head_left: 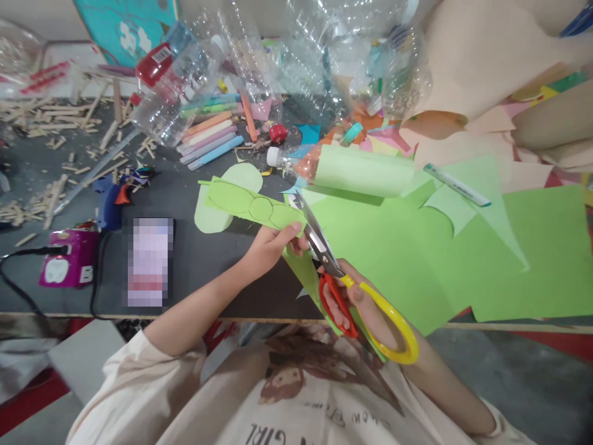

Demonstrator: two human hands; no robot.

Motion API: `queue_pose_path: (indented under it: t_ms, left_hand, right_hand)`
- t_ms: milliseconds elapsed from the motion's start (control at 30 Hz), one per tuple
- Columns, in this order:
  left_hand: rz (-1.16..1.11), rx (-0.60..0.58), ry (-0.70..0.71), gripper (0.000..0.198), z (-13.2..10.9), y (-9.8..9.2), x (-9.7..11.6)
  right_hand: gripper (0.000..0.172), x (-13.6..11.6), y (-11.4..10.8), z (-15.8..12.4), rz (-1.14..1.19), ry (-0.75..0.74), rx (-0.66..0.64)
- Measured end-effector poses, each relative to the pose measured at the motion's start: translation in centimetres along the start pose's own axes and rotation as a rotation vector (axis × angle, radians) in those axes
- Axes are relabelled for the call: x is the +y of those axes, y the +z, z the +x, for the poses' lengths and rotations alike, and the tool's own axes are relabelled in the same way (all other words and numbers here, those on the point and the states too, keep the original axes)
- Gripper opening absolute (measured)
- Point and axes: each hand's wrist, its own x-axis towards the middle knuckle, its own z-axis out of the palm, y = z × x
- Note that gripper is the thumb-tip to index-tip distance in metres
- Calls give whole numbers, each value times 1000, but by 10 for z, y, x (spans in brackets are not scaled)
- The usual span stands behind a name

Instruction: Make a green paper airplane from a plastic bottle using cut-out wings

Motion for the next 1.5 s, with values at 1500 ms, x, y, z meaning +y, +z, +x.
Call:
queue_pose_path:
  t_ms: [1500]
  left_hand:
    - [-11, -27, 21, 48, 2, -14, -5]
  right_hand:
    - [66, -2, -24, -18, -152, 110, -19]
